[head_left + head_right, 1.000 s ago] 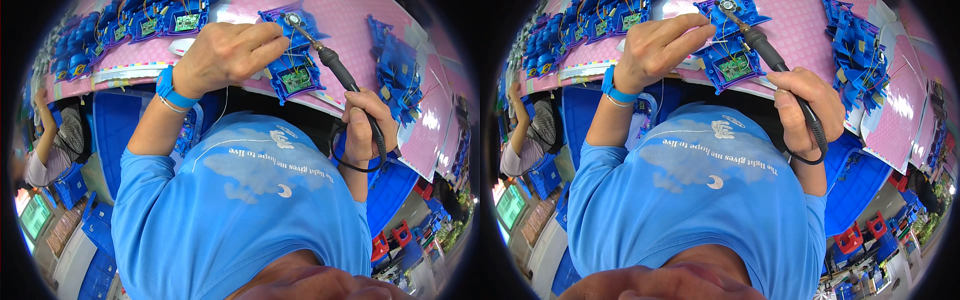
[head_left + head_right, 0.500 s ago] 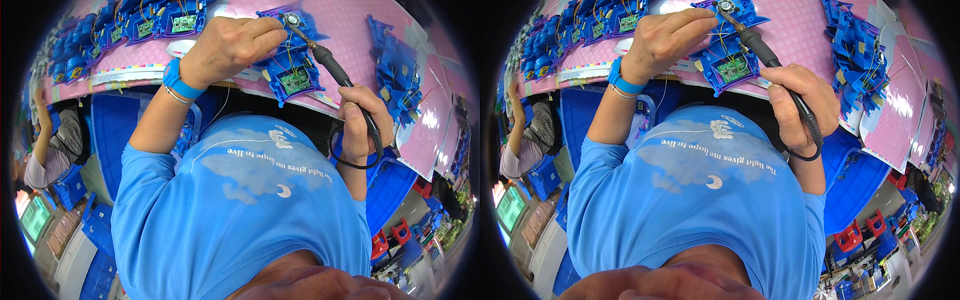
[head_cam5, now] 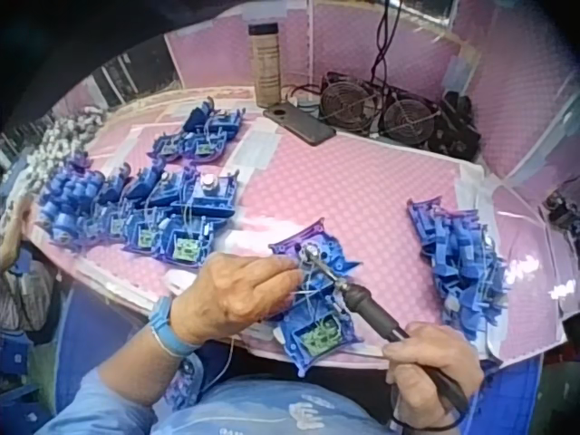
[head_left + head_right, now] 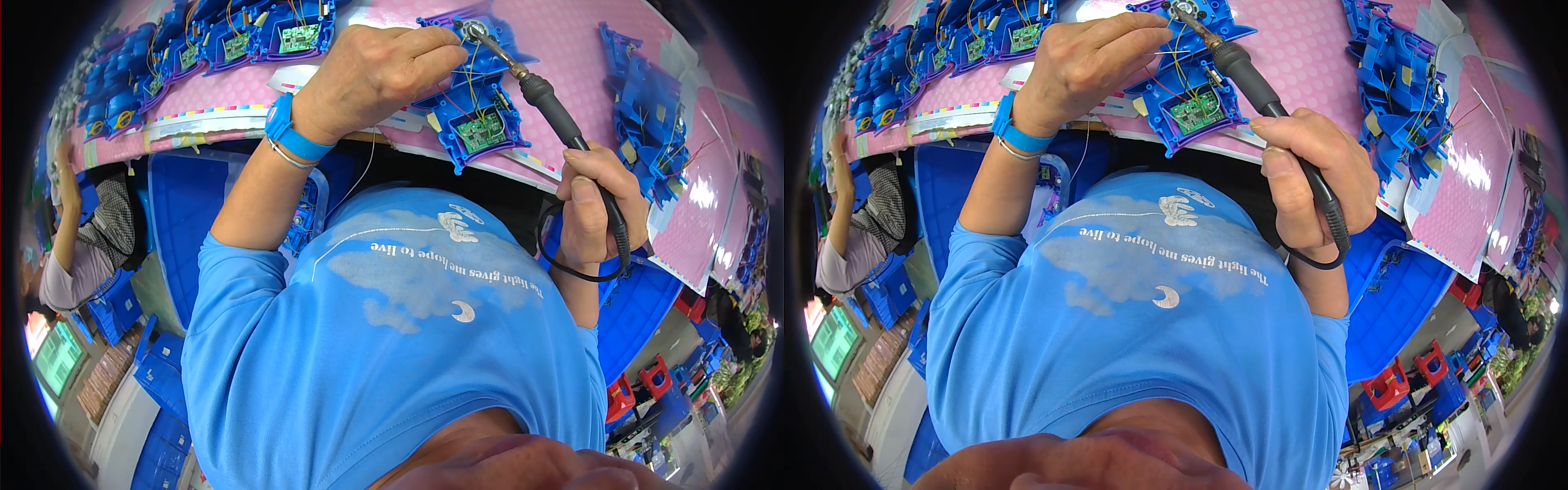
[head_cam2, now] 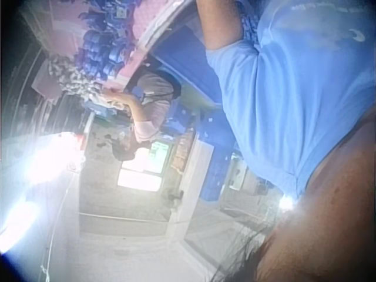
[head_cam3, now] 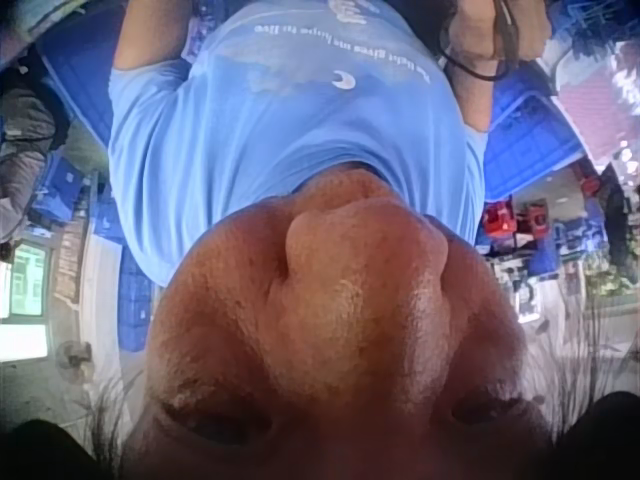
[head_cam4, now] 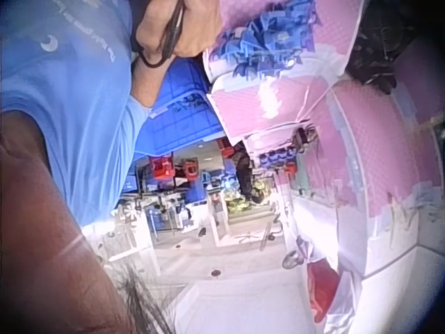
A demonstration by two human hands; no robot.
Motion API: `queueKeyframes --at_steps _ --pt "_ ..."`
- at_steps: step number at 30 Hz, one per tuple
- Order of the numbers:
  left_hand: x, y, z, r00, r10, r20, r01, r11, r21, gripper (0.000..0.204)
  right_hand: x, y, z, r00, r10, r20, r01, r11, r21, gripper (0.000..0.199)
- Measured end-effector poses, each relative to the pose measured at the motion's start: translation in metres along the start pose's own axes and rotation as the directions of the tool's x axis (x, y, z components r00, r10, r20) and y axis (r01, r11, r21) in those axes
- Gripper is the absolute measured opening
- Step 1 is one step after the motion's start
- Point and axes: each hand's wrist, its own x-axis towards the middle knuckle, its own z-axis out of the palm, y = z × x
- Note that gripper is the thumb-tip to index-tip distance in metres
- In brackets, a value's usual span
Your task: Soldering electronic components onto circuit boards at a factory workbench.
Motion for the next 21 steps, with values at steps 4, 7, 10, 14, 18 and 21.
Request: queueKeyframes --at_steps 4,7,10,14,18,21 --pt "0.000 0.000 0.000 1.000 -0.014 0.011 0.014 1.000 -0.010 0.022 -0.001 0.000 0.000 1.000 0.006 -0.004 -0.006 1.000 -0.007 0.020" --pt "0.000 0.001 0.000 0.999 -0.017 0.031 0.018 1.000 -0.024 0.021 -0.002 0.001 0.000 1.000 0.005 -0.018 -0.005 1.000 -0.001 0.020" --pt "-0.001 0.001 0.001 1.000 -0.019 0.015 0.020 0.999 -0.039 0.021 -0.003 0.000 -0.001 1.000 0.010 -0.014 -0.010 1.000 0.016 0.020" --pt "-0.002 0.001 -0.001 0.999 -0.033 0.021 0.034 0.998 -0.057 0.023 -0.004 0.000 -0.004 0.997 0.002 0.073 -0.002 1.000 -0.001 0.026" --pt "-0.002 0.003 -0.006 0.993 -0.118 -0.025 0.114 0.985 -0.127 0.024 -0.002 0.001 -0.004 1.000 0.003 0.022 -0.003 1.000 0.012 0.022" --pt "-0.010 0.004 -0.022 0.963 -0.268 0.027 0.267 0.930 -0.252 0.025 -0.003 0.004 -0.005 0.999 -0.009 -0.038 0.010 0.999 0.047 0.019"
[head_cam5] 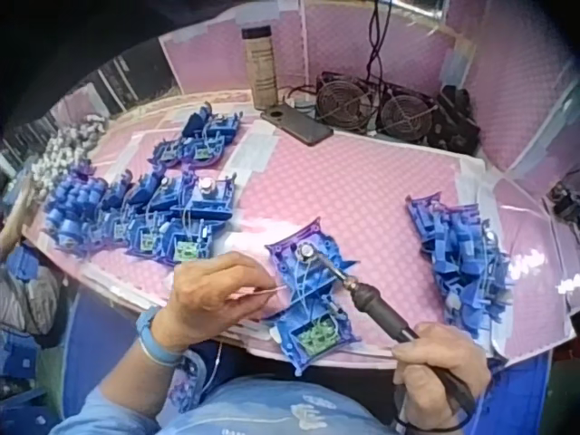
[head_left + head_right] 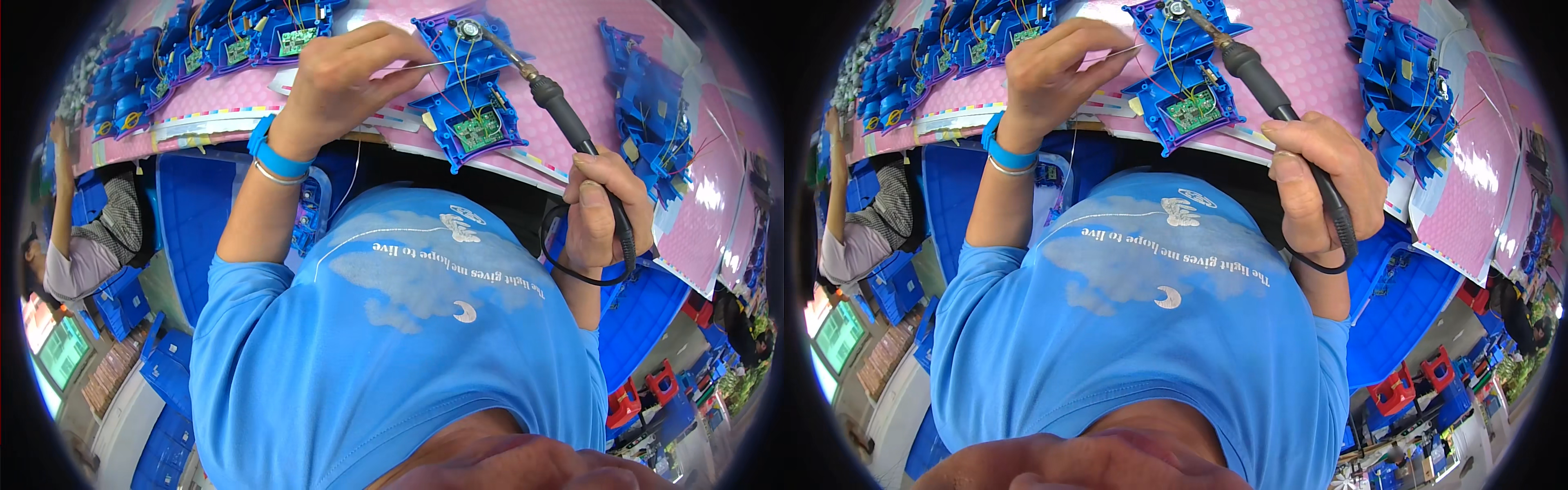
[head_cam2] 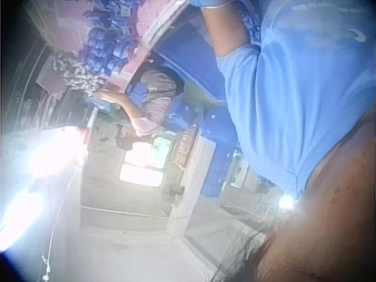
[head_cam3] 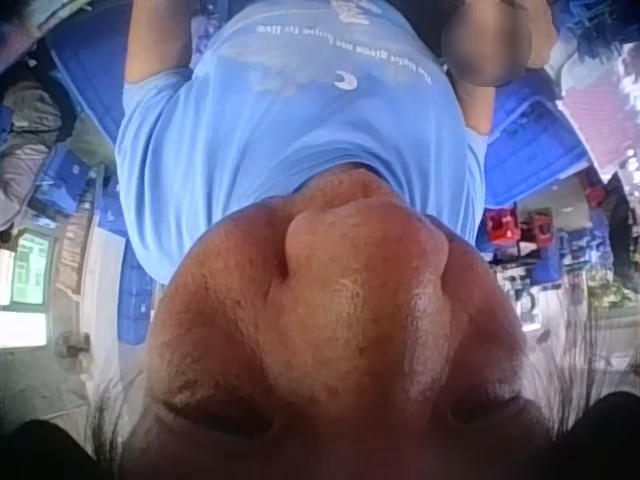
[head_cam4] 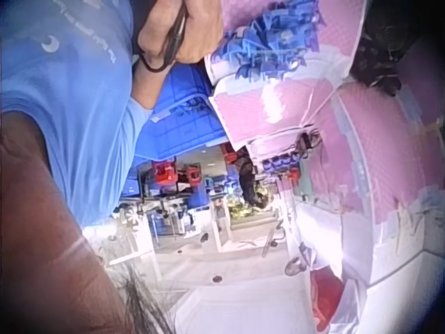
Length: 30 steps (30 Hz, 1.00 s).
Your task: Soldering electronic components onto circuit boards at a factory workbench.
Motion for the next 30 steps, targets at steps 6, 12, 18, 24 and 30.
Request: queueKeyframes --at_steps 6,12,18,24,30 --pt "-0.002 0.002 -0.011 0.977 0.045 0.207 0.034 0.931 -0.363 0.040 -0.007 -0.007 -0.009 0.991 0.020 -0.130 -0.020 1.000 0.005 0.019" --pt "0.030 0.008 0.013 0.950 0.075 0.305 -0.076 0.997 -0.011 0.031 -0.013 -0.002 -0.030 0.983 -0.122 -0.141 0.131 0.990 0.059 0.024" --pt "0.110 -0.070 0.002 0.917 0.137 0.375 -0.178 0.981 0.079 0.025 -0.023 -0.008 -0.046 0.972 -0.126 -0.200 0.122 0.992 -0.031 0.019" --pt "0.165 -0.185 -0.053 0.896 0.248 0.367 -0.366 0.882 0.296 0.019 -0.034 -0.020 -0.059 0.959 -0.046 -0.281 0.028 0.997 -0.067 0.018" --pt "0.162 -0.206 -0.081 0.906 -0.190 0.378 -0.029 0.863 0.504 0.029 -0.033 -0.012 -0.074 0.949 -0.207 -0.236 0.161 0.966 -0.201 0.023"
